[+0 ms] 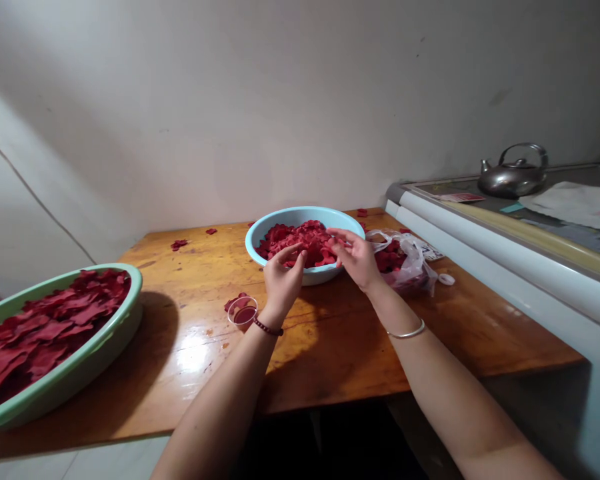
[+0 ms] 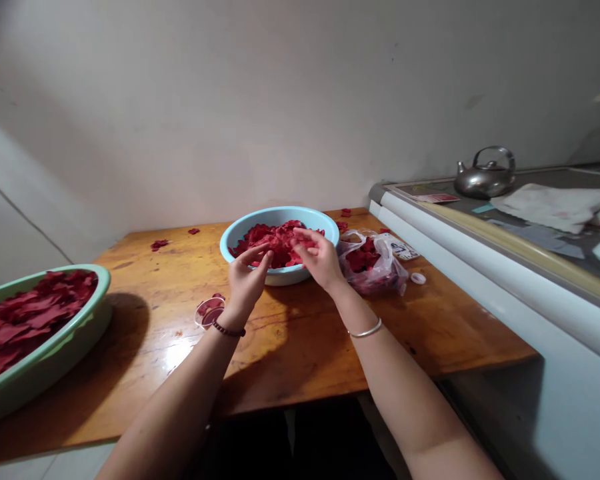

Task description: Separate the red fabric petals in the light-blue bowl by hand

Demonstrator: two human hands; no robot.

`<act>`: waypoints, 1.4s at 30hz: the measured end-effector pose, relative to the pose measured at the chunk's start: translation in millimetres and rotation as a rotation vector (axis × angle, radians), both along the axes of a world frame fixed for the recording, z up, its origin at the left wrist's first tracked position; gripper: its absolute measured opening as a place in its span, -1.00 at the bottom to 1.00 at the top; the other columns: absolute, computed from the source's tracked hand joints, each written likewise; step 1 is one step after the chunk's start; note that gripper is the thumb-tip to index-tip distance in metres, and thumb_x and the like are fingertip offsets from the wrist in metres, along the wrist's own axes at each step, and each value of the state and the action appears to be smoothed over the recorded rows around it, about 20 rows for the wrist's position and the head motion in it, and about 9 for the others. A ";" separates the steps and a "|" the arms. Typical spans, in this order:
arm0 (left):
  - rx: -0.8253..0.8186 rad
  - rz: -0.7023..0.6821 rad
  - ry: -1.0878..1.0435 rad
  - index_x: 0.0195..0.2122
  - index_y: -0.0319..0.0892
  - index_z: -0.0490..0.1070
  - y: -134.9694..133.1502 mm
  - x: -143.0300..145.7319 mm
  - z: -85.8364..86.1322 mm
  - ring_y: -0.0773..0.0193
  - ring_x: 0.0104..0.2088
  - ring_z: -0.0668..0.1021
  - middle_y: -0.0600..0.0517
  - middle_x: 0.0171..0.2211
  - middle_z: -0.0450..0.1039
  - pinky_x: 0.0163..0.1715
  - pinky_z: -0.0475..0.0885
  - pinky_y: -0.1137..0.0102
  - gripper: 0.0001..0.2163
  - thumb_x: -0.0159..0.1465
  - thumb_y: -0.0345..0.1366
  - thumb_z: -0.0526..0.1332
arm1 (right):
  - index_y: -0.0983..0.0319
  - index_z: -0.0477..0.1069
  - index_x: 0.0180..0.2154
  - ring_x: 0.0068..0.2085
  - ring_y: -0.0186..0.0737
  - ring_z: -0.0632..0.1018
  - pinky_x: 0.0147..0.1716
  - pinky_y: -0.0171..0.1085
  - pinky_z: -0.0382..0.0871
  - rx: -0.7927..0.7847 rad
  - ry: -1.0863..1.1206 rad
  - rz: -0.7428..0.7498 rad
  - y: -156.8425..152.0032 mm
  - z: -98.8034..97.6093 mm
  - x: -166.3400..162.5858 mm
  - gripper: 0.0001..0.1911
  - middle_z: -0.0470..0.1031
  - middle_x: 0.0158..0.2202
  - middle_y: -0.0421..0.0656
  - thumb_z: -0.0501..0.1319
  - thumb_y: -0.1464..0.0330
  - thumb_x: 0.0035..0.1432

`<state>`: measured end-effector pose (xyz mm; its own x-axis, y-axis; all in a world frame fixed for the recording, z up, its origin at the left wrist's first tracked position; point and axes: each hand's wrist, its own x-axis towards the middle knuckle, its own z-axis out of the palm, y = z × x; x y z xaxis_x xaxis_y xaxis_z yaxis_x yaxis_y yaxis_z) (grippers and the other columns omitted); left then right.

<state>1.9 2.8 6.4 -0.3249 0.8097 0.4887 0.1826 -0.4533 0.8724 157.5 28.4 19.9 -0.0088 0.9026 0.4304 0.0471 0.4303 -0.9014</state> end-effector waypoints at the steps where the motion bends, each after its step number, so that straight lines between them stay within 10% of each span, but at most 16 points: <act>1: 0.008 -0.021 0.004 -0.23 -0.16 0.62 -0.3 0.6 -0.4 0.21 -0.37 0.61 -0.06 -0.30 0.65 -0.32 0.52 0.36 -0.78 0.13 -0.20 0.35 | 0.19 0.53 -0.04 -0.41 -0.25 0.54 -0.58 -0.33 0.37 -0.020 -0.042 0.085 -3.2 0.9 -2.5 -0.41 0.56 -0.01 -0.02 0.37 0.02 -0.06; 7: 0.045 -0.102 -0.008 -0.18 -0.17 0.60 -0.2 3.4 -3.0 0.16 -0.21 0.64 -0.11 -0.18 0.64 -0.17 0.55 0.30 -0.80 0.18 -0.29 0.30 | 0.23 0.60 -0.38 -0.56 -0.31 0.40 -0.62 -0.32 0.28 -0.080 -0.094 0.119 -5.7 -0.9 -10.4 -0.58 0.59 -0.42 -0.13 0.39 0.01 -0.12; 22: 0.089 0.087 -0.056 -0.18 -0.11 0.40 -12.7 5.4 3.8 0.23 -0.16 0.63 -0.03 -0.19 0.57 -0.12 0.53 0.34 -0.88 0.24 -0.36 0.20 | 0.20 0.49 -0.46 -0.58 -0.41 0.32 -0.58 -0.36 0.24 -0.374 0.353 0.007 4.0 -2.5 -2.8 -0.59 0.38 -0.60 -0.33 0.49 0.09 -0.29; 32: 0.074 0.304 0.349 -0.10 -0.09 0.44 -4.7 2.7 -5.8 -0.04 0.12 0.44 -0.14 0.03 0.49 0.16 0.23 0.01 -0.81 0.25 -0.31 0.21 | 0.25 0.57 -0.43 -0.51 -0.34 0.44 -0.52 -0.33 0.33 -0.261 0.135 0.123 -0.6 -1.7 -5.9 -0.55 0.54 -0.52 -0.22 0.53 0.11 -0.38; 42: 0.075 0.240 0.435 -0.34 -0.13 0.47 -8.5 7.4 -6.3 0.14 -0.21 0.55 0.00 -0.31 0.58 -0.09 0.34 0.25 -0.96 0.22 -0.31 0.26 | 0.22 0.57 -0.39 -0.57 -0.36 0.51 -0.58 -0.39 0.41 -0.325 0.148 0.325 -2.7 -1.5 -11.2 -0.83 0.62 -0.44 -0.23 0.43 0.29 -0.09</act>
<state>9.3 -5.7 0.1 -0.2509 0.6949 0.6739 0.6288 -0.4123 0.6593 146.3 25.7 18.4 -0.2724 0.9513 0.1445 -0.1822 0.0965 -0.9785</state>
